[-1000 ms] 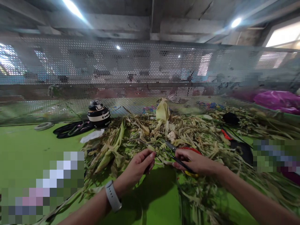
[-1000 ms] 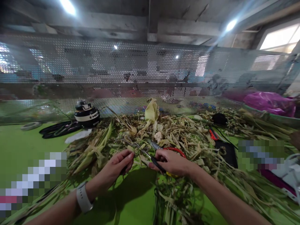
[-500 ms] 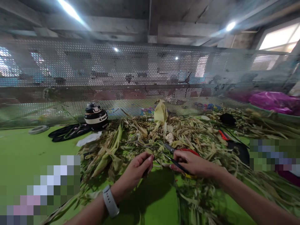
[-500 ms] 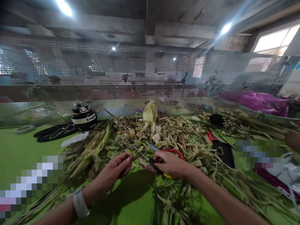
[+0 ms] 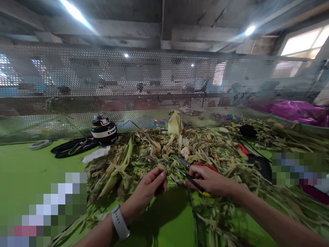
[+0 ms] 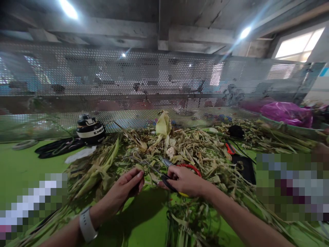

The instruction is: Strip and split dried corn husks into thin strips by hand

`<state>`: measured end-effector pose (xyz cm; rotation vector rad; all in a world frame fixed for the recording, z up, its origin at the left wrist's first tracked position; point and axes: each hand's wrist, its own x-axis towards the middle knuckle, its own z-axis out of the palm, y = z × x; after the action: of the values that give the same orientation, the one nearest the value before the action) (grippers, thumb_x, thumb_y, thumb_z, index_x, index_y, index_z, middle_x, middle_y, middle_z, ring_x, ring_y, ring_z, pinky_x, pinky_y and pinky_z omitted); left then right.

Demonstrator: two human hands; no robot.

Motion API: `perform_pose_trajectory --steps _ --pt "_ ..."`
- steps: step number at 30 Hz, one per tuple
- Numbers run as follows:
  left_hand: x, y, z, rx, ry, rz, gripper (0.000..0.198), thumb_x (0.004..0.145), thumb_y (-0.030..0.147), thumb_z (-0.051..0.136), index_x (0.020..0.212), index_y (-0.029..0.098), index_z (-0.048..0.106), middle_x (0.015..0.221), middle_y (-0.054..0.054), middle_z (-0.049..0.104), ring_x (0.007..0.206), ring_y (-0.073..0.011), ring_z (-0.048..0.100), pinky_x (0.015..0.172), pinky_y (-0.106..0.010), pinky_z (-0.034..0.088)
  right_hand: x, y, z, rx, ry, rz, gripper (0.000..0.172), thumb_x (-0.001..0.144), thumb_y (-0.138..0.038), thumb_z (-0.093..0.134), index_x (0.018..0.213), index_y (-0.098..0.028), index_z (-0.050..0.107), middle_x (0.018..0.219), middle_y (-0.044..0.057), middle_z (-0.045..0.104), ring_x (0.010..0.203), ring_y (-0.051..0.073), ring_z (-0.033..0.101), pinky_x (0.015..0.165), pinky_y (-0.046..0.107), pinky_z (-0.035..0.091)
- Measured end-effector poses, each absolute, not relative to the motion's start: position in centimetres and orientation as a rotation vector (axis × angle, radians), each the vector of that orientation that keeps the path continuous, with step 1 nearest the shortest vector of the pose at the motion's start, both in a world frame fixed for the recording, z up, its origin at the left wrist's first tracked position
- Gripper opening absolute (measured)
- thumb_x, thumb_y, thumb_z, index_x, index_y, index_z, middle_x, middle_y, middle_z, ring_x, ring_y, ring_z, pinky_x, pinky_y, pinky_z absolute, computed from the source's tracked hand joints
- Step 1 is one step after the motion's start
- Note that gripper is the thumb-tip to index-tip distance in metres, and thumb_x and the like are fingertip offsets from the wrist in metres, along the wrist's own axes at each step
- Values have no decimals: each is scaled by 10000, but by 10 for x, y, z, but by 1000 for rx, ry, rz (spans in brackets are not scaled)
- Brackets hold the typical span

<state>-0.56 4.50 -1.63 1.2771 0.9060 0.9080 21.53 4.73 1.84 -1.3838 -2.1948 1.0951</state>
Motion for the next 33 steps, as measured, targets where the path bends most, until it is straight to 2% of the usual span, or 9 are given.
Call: perform_pose_trajectory --steps 7,13,17,21,25,29,33 --pt "-7 46 -18 1259 854 902 253 824 424 529 780 178 498 641 32 578 535 -68 490 515 -174 353 217 48 15 -1389 -2185 1097 355 741 -491 599 705 -184 423 605 -52 424 554 88 356 475 190 278" --pt "-7 46 -15 1321 830 920 275 789 438 575 794 165 547 696 4 615 624 -101 541 649 -223 429 218 50 13 -1405 -2197 1003 310 750 -443 594 692 -182 437 589 -54 425 544 88 360 465 191 265" --pt "-7 47 -14 1358 829 923 295 759 450 606 811 162 570 737 -16 646 725 -133 578 736 -249 442 217 51 12 -1406 -2162 965 269 745 -374 595 659 -175 436 578 -49 428 541 86 360 468 192 267" --pt "-7 49 -16 1415 834 962 264 783 412 591 889 169 587 885 -40 660 883 -164 576 851 -281 415 215 50 13 -1416 -2113 994 243 722 -336 609 655 -175 441 564 -56 417 521 81 351 462 192 266" --pt "-8 50 -16 1486 885 987 273 766 403 608 896 163 606 881 -37 630 852 -165 541 811 -277 415 215 48 16 -1381 -2117 990 258 716 -339 620 635 -177 436 551 -59 401 514 80 341 459 195 261" --pt "-9 48 -13 1502 867 960 292 788 435 565 875 156 589 838 -27 594 799 -148 503 759 -261 403 217 48 21 -1372 -2059 1166 336 696 -433 650 656 -177 437 548 -65 390 498 76 343 453 193 260" --pt "-9 44 -9 1506 867 924 290 792 449 554 826 162 575 797 -9 557 761 -130 467 734 -232 381 217 46 29 -1296 -2008 1404 373 706 -488 635 687 -176 430 576 -51 448 507 84 416 471 199 308"
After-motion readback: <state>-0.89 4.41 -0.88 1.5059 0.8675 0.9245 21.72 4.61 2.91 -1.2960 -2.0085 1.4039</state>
